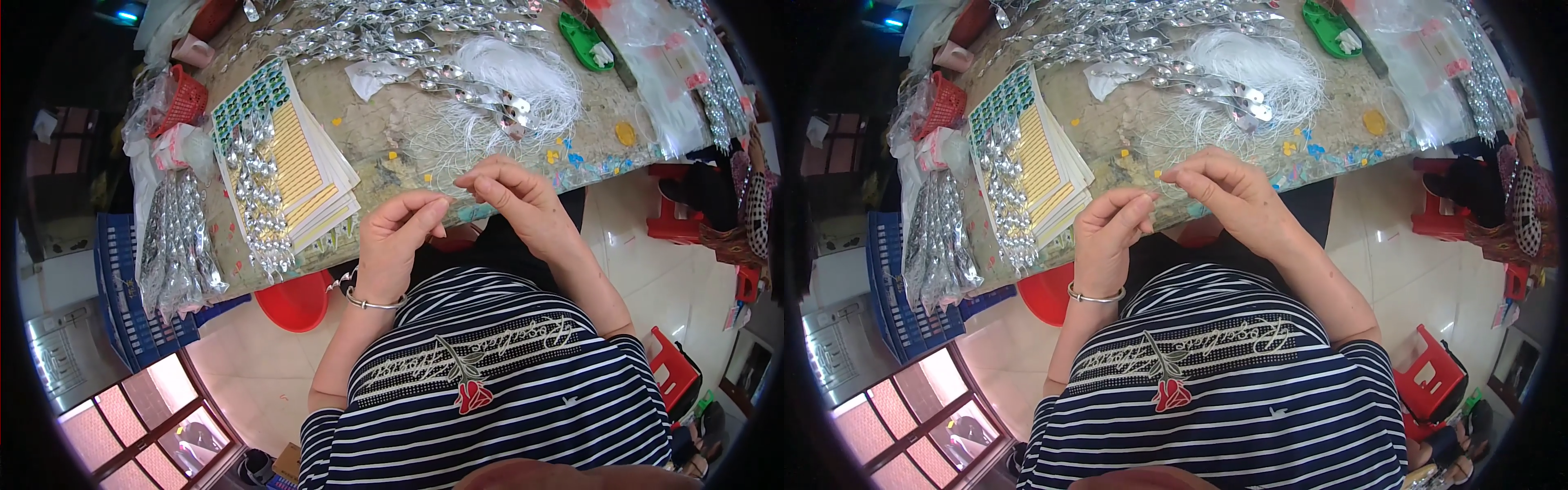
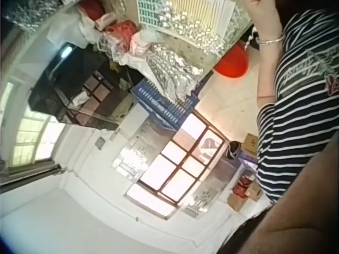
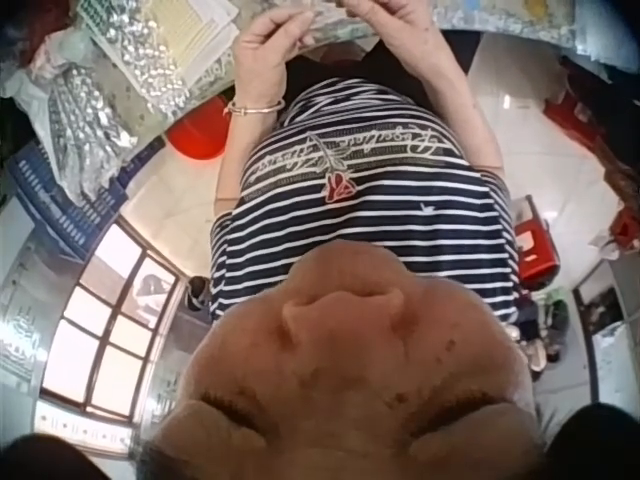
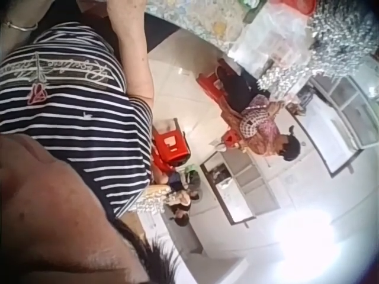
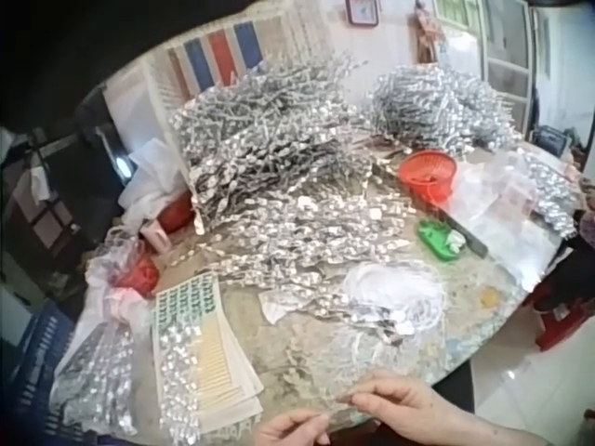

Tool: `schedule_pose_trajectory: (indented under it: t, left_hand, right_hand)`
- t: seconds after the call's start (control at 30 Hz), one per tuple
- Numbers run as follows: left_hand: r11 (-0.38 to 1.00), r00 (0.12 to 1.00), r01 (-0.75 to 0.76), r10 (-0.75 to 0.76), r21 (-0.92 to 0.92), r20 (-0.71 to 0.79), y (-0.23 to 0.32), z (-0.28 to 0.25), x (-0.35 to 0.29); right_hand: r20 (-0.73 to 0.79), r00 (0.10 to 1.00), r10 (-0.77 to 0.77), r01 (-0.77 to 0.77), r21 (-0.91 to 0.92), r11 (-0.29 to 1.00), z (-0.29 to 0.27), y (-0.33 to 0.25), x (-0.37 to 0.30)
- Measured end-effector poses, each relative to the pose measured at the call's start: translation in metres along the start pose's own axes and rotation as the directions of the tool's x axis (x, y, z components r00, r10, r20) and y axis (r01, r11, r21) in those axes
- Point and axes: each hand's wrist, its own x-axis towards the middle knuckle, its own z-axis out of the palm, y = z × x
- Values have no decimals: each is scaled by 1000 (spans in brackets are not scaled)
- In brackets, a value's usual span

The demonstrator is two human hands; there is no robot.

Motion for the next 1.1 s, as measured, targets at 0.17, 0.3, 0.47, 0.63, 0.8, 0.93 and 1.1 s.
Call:
schedule_pose_trajectory:
  t: [0.17, 0.3, 0.47, 0.63, 0.8, 0.93, 1.1]
  left_hand:
    - [1000, 999, -19, 19, -13, 35, -2, -2, -1]
    - [1000, 1000, -6, 6, -20, 31, -1, -4, 0]
    - [999, 998, -25, 24, 21, 65, -1, -6, -1]
    - [999, 998, -29, 27, 32, 54, 0, -10, -1]
    - [997, 997, -64, 61, 49, 49, -2, -12, -2]
    - [994, 996, -74, 69, 86, 59, -1, -13, -1]
    - [990, 993, -95, 88, 102, 74, -3, -14, 0]
  right_hand:
    - [31, 999, 15, -18, 72, 997, 5, -1, -3]
    - [119, 993, 1, -5, 29, 1000, 3, -1, -2]
    - [122, 992, 41, -44, 19, 999, 7, -8, -1]
    - [92, 994, 51, -55, 46, 997, 7, -16, 4]
    - [45, 998, 52, -54, 40, 998, 9, -13, 6]
    - [53, 997, 57, -58, 19, 998, 11, -12, 7]
    - [63, 997, 48, -48, 4, 999, 13, -11, 8]
